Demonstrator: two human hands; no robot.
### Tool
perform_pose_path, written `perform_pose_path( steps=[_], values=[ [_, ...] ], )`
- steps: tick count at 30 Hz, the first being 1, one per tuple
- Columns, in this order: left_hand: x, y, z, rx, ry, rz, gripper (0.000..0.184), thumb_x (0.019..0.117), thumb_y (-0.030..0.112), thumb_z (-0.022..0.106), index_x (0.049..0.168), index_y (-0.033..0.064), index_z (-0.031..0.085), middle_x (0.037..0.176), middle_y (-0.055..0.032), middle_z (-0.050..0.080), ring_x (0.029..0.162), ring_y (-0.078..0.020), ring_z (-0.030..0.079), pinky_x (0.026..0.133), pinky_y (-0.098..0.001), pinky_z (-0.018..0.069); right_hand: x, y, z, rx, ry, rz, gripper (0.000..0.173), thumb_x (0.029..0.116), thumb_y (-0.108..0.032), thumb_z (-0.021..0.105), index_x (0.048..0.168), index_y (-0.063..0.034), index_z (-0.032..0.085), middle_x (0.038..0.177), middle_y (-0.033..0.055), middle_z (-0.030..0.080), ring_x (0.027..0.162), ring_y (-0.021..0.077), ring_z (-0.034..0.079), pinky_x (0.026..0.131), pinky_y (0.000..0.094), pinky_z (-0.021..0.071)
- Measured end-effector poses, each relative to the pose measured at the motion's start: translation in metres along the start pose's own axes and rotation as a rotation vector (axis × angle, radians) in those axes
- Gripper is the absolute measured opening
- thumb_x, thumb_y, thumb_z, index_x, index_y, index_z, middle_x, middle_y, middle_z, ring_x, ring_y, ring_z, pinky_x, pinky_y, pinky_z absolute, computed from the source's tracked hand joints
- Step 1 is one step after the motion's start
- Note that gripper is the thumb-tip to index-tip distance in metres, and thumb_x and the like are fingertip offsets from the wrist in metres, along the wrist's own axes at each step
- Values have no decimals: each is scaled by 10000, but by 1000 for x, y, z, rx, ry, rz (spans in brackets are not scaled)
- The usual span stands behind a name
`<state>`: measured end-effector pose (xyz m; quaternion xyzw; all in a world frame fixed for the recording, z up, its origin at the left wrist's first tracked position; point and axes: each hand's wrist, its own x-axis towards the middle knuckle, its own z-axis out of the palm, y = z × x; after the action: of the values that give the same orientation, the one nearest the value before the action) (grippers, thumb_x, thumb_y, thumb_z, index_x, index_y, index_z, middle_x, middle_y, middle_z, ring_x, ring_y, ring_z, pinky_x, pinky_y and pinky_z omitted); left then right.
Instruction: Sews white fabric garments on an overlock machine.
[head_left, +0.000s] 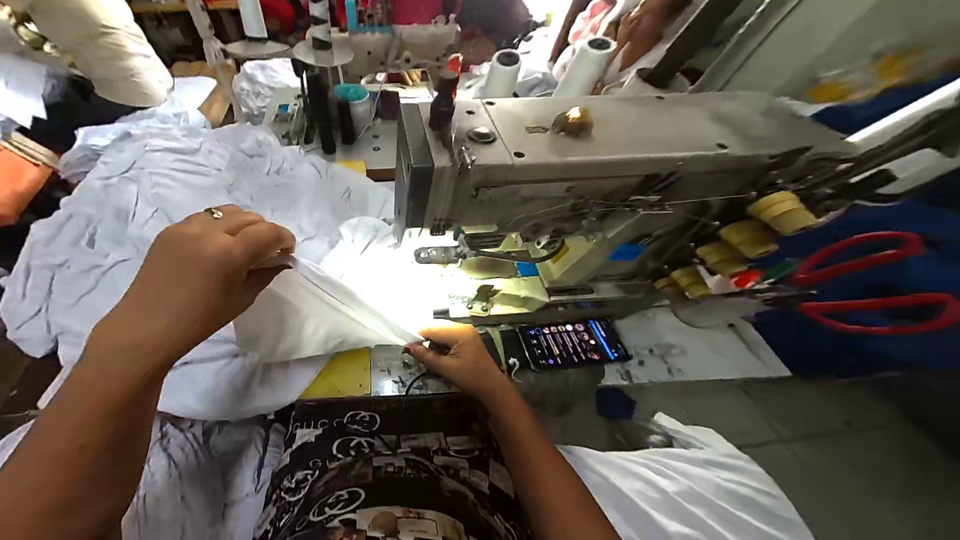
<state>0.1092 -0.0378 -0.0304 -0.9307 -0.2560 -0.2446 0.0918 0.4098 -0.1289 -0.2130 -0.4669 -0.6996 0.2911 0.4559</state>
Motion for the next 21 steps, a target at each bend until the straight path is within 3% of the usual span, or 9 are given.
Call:
perform_pose_path(
  steps=[2,4,6,8,10,11,15,18,21],
  values=[
    [-1,1,9,-57,13,23,176,932,168,599,948,30,708,840,-118,681,794,-279,664,693,-452,526,2,2,1,-23,29,17,213,939,-228,690,868,-44,768,762,9,678,656,-30,536,632,158,455],
    [-1,3,12,-309,-37,24,169,953,246,595,945,107,690,857,39,673,787,-19,622,721,-210,532,3,3,1,-25,43,21,206,937,-230,687,875,-56,778,760,-5,689,656,-43,545,631,152,461],
    [2,5,17,-474,-133,20,97,913,239,638,927,146,662,769,116,616,674,74,552,610,-109,478,3,3,0,-14,26,21,208,945,-231,684,897,-55,784,778,-2,700,663,-45,549,636,152,463],
    [4,5,21,-281,-164,5,66,875,191,659,907,135,673,700,63,579,591,-41,536,526,-235,456,5,4,-2,-27,-2,16,232,963,-240,671,889,-49,778,786,9,705,679,-35,571,656,160,480],
    [7,7,26,-102,-171,-40,85,908,118,682,937,39,694,813,-119,676,721,-311,684,611,-515,540,8,5,-2,-60,-3,22,259,972,-250,660,854,-45,765,757,10,685,675,-20,566,652,172,472],
    [7,7,31,-85,-172,-41,116,942,138,634,946,34,684,850,-129,674,769,-328,689,650,-535,544,10,6,-2,-78,0,30,278,973,-255,654,817,-44,745,719,4,657,649,-16,544,627,179,453],
    [-4,22,52,-449,-286,77,243,1013,344,546,951,152,682,798,68,647,717,-31,622,634,-251,539,15,7,-4,-117,15,69,299,965,-219,618,758,-23,707,636,-7,585,591,-16,488,585,183,410],
    [-10,31,42,-767,-501,179,317,998,365,587,1101,116,755,1114,4,745,1072,-86,682,962,-302,549,17,4,-6,-105,44,89,251,936,-157,595,790,-3,729,649,5,623,593,-33,529,591,165,449],
    [-2,0,18,-734,-275,13,271,1006,227,568,1108,39,735,1163,-39,731,1146,-124,668,1038,-345,539,17,5,-5,-55,61,91,213,916,-118,600,819,12,738,669,-11,646,606,-79,541,603,120,464]
  ],
)
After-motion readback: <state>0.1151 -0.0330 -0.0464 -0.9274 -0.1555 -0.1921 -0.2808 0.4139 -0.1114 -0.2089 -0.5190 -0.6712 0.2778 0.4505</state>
